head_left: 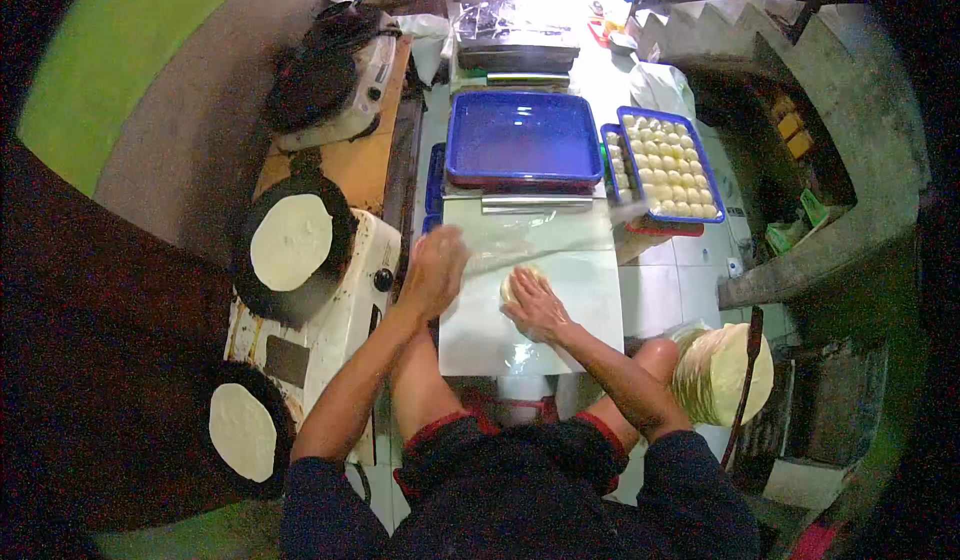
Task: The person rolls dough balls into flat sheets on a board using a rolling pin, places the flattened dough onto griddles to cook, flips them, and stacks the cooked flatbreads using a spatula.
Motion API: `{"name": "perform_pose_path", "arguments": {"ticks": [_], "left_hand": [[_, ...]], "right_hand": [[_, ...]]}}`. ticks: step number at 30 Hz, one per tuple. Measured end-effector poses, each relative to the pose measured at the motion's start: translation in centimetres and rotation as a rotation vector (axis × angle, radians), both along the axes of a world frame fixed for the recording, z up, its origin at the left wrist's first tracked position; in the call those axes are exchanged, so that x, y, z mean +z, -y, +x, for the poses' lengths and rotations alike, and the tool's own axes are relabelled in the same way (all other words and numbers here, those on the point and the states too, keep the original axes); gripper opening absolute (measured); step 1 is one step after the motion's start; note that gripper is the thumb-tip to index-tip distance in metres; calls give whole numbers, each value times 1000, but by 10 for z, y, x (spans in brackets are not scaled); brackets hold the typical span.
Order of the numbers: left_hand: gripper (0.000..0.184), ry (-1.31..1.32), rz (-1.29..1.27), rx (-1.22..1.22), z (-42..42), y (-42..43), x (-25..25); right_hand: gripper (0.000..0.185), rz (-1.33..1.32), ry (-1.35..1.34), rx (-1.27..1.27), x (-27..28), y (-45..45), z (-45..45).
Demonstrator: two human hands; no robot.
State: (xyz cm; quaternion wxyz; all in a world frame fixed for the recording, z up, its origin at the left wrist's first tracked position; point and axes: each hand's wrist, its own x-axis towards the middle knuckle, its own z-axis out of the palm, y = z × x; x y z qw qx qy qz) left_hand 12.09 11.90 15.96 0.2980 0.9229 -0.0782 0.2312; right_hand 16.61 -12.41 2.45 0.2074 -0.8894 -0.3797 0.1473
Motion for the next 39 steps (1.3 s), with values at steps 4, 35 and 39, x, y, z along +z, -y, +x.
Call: {"name": "perform_pose_path", "arguments": {"ticks": [4, 35, 39], "left_hand": [[20, -90, 216, -38, -58, -12, -45], [21, -382, -29, -199, -116, 110, -164], [19, -388, -33, -174, -121, 113, -155]], "right_hand": [[46, 260, 185, -373, -27, 99, 42], [57, -64, 393, 3, 7, 2, -41], [61, 17, 504, -72, 16, -27, -14]]}}
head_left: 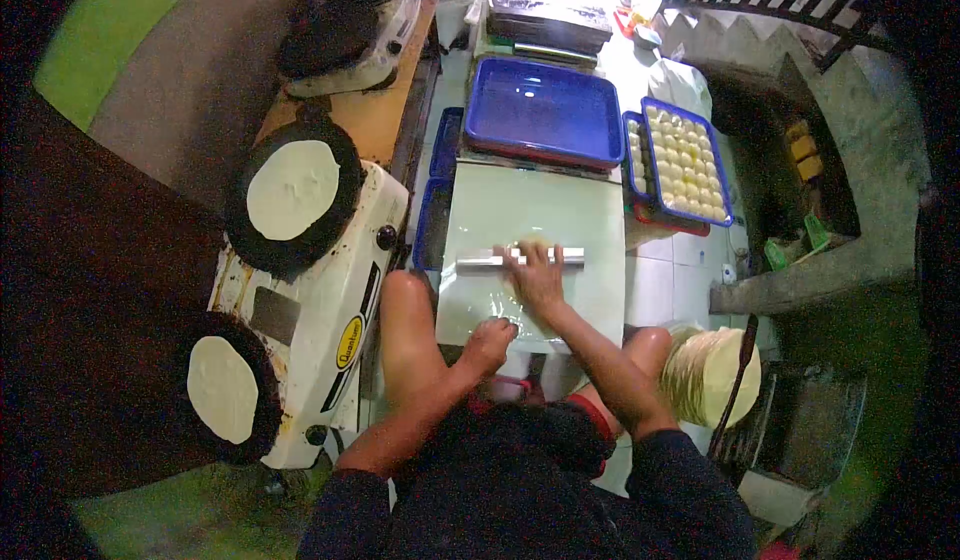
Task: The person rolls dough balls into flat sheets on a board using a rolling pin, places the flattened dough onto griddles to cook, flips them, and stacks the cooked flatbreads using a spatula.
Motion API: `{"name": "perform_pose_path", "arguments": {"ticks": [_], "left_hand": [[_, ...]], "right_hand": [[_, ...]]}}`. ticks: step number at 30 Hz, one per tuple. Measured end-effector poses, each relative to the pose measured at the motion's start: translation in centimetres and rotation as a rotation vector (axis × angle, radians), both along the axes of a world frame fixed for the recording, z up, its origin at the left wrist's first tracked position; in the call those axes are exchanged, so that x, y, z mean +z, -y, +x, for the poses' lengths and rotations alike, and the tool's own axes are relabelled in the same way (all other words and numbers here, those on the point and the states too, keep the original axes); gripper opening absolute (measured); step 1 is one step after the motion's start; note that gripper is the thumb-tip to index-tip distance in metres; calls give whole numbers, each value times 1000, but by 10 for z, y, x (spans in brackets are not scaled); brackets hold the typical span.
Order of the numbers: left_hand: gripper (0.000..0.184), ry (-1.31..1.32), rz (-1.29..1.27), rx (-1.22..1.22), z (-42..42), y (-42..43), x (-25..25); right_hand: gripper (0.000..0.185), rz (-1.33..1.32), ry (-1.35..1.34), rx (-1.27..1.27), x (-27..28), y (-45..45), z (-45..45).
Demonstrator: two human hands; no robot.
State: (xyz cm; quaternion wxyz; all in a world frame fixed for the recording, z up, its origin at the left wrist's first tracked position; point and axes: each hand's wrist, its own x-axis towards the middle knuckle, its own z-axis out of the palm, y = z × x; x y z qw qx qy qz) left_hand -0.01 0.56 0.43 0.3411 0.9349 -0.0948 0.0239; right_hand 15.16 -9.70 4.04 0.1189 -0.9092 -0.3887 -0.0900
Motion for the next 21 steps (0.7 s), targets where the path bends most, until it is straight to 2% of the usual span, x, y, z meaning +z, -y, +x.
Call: {"name": "perform_pose_path", "arguments": {"ticks": [2, 4, 6, 8, 10, 11, 14, 15, 18, 19, 21], "left_hand": [[18, -8, -5, 9, 0, 0, 5], [17, -2, 17, 2, 0, -2, -4], [18, 10, 30, -1, 1, -2, -2], [19, 62, 37, 26, -4, 1, -1], [19, 35, 78, 10, -6, 1, 1], [19, 27, 100, 2, -3, 0, 0], [18, 16, 72, -1, -2, -2, -3], [18, 19, 100, -6, -1, -2, -1], [19, -7, 161, -7, -7, 1, -6], [19, -28, 175, -4, -6, 1, -14], [24, -75, 199, -11, -1, 0, -18]], "right_hand": [[58, 40, -120, -75, 15, -14, 23], [58, 27, -166, -95, 5, -9, 32], [59, 202, -81, -142, -9, -9, 36], [62, 325, -204, -139, -14, -4, 36], [64, 398, -526, -89, -9, -1, 37], [65, 321, -555, -76, -9, -5, 36], [60, 112, -332, -115, -13, -10, 22], [53, 120, -236, -141, -15, -10, 14], [52, 214, -121, -248, -5, -11, 6], [56, 131, -317, -360, 5, -13, 9], [59, 217, -371, -295, -12, -14, 17]]}}
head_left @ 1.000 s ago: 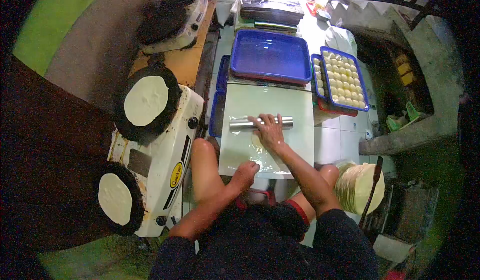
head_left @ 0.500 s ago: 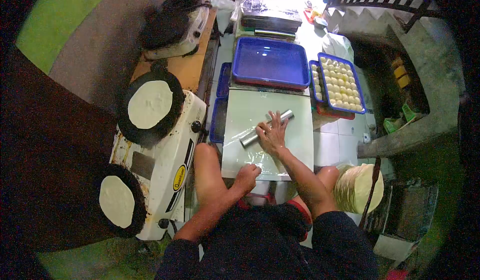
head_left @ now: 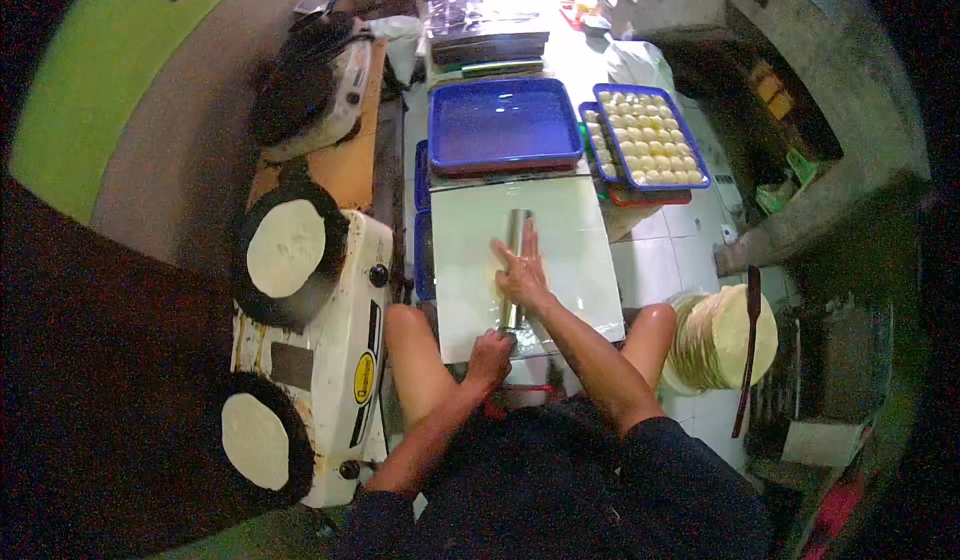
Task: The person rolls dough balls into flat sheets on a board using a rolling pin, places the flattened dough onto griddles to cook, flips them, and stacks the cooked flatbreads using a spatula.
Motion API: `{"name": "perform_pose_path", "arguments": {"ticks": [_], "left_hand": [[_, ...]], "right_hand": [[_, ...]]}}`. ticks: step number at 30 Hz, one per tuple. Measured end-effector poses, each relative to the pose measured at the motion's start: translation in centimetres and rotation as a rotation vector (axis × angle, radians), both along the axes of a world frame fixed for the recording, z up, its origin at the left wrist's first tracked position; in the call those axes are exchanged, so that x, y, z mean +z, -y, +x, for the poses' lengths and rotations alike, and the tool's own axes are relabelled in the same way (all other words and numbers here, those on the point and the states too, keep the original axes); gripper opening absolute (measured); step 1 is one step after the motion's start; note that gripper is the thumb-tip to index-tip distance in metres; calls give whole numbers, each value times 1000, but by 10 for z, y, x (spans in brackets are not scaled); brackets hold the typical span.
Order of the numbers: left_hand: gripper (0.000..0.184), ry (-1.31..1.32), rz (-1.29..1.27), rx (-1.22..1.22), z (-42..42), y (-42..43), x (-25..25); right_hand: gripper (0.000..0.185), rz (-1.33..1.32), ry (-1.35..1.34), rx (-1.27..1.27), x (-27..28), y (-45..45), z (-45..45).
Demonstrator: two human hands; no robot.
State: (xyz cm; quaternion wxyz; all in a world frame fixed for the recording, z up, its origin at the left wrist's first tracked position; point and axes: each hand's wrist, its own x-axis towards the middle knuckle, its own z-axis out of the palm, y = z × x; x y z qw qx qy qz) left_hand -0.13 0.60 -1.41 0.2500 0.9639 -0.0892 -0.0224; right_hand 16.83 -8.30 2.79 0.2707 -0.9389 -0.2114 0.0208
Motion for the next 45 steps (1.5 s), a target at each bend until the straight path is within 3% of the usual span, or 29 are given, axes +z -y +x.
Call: {"name": "perform_pose_path", "arguments": {"ticks": [1, 2, 5, 6, 9, 13, 17, 18, 21, 22, 25, 26, 29, 30, 34, 37, 41, 42, 45], "left_hand": [[25, -3, -5, -16, 2, -1, 0], [26, -6, -12, -30, 2, -2, -5], [30, 30, -39, -45, 3, -4, -5], [31, 44, -52, -37, 2, -5, -4], [34, 48, -37, -42, 1, -6, -1], [36, 12, -49, -39, 0, -4, 6], [31, -13, -31, -28, 1, -4, 5], [31, -21, -21, -26, 0, -4, 5], [32, 10, -68, -19, -2, -5, 7], [33, 35, -71, -7, -2, -5, 7], [36, 97, -64, 28, -7, -3, 1], [38, 114, -50, 42, -9, -2, 1], [39, 99, -45, 62, -15, -1, 4], [39, 84, -49, 60, -14, 0, 8], [37, 77, -27, 36, -10, -1, 14], [31, 57, -16, 24, -6, -1, 19], [24, 76, -69, 47, -2, 5, 27], [22, 115, -99, 58, -1, 6, 29], [20, 67, -95, 37, 0, 7, 37]], "right_hand": [[60, 54, -14, 24, -11, 0, 5], [58, -31, 142, 92, 13, 5, -4], [51, -133, -10, -7, 35, -2, -2], [36, -71, 172, -70, 23, -6, 3], [28, -170, 136, -71, 23, 3, 15], [21, 64, 331, -154, 15, 6, 25], [27, 261, 120, -129, 5, 5, 33], [58, 218, 67, -96, 2, 3, 36], [88, 329, -114, -7, 4, -1, 38], [95, 200, -145, 10, 5, 1, 32], [89, -241, -7, 53, 23, 3, 9], [74, -213, 88, 49, 20, 6, 2], [57, -121, 131, 132, 13, 18, -7], [39, -94, 65, 141, 13, 21, -9], [27, 1, 92, 98, 10, 28, -17], [31, -108, -61, 27, 32, 33, -19], [59, 82, -5, -25, 13, 44, -15], [71, -70, 85, 2, 11, 51, -16], [66, -131, 69, -33, 9, 51, -9]]}}
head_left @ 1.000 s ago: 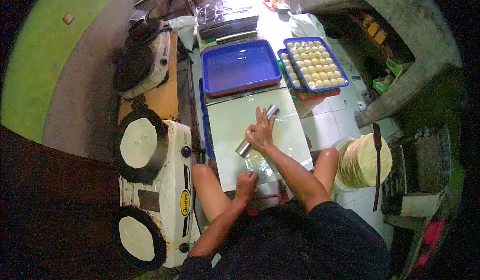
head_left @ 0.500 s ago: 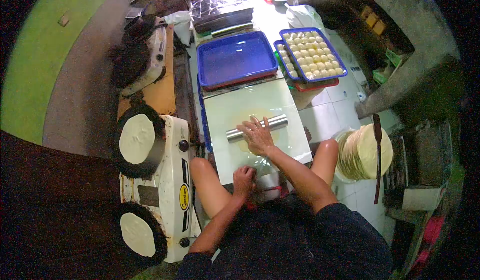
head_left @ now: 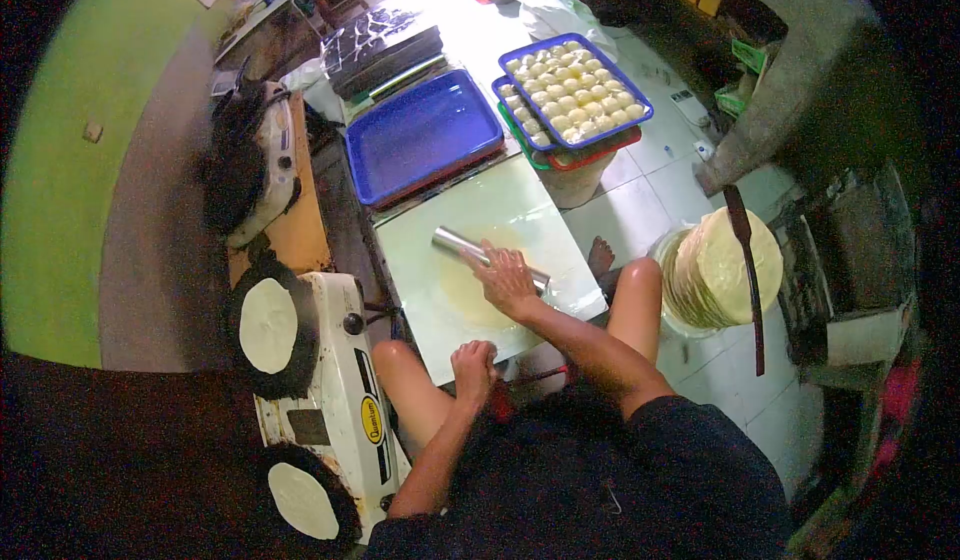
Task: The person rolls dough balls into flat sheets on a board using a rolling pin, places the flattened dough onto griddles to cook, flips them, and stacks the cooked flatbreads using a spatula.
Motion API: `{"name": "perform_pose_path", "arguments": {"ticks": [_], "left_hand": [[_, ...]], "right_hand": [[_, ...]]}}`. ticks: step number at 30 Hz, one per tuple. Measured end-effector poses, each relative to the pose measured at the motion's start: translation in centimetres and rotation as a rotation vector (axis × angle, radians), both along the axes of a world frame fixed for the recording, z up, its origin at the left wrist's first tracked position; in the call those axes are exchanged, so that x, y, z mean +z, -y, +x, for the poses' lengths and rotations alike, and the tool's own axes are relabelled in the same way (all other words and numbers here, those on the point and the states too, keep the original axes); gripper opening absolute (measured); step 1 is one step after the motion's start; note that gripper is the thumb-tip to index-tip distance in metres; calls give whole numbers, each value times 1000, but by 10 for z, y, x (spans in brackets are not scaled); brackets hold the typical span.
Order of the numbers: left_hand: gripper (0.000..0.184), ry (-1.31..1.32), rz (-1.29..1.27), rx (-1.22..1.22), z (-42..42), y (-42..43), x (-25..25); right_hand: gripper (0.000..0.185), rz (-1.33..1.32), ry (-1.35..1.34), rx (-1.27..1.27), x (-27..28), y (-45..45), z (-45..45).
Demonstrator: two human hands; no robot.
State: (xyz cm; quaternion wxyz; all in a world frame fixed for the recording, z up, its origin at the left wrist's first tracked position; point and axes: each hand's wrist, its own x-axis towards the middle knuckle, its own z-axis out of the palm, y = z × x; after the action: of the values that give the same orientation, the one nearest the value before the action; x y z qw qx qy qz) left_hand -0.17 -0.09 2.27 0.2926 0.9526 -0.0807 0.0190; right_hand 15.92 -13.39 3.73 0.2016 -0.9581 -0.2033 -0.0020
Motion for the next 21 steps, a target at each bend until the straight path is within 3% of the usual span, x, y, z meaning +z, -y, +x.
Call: {"name": "perform_pose_path", "arguments": {"ticks": [1, 5, 8, 9, 12, 13, 16, 20, 21], "left_hand": [[19, 10, 10, -2, 0, 0, 3], [19, 5, 35, -2, -2, 0, 2], [20, -22, 51, 3, -1, -2, -9], [21, -33, 58, 6, -1, -2, -10], [22, 0, 36, -10, -5, -2, -4], [22, 10, 20, -4, -4, -1, -1], [24, 51, -15, 16, -6, -1, 0], [24, 70, -22, 18, -6, -1, -3], [23, 61, -18, 17, -7, -2, -1]], "right_hand": [[52, 14, 206, -10, -9, -1, 5], [22, 143, 43, 21, 0, -1, 21], [22, 295, 235, -24, -7, -4, 24], [27, 253, 85, -5, -2, 0, 23], [44, 473, 58, -68, -6, -4, 24], [71, 420, 48, -72, -11, -9, 29], [89, 437, -108, 66, -19, -13, 33], [90, 101, -285, 131, 6, -19, 10], [85, 8, -188, 102, 10, -23, -1]]}}
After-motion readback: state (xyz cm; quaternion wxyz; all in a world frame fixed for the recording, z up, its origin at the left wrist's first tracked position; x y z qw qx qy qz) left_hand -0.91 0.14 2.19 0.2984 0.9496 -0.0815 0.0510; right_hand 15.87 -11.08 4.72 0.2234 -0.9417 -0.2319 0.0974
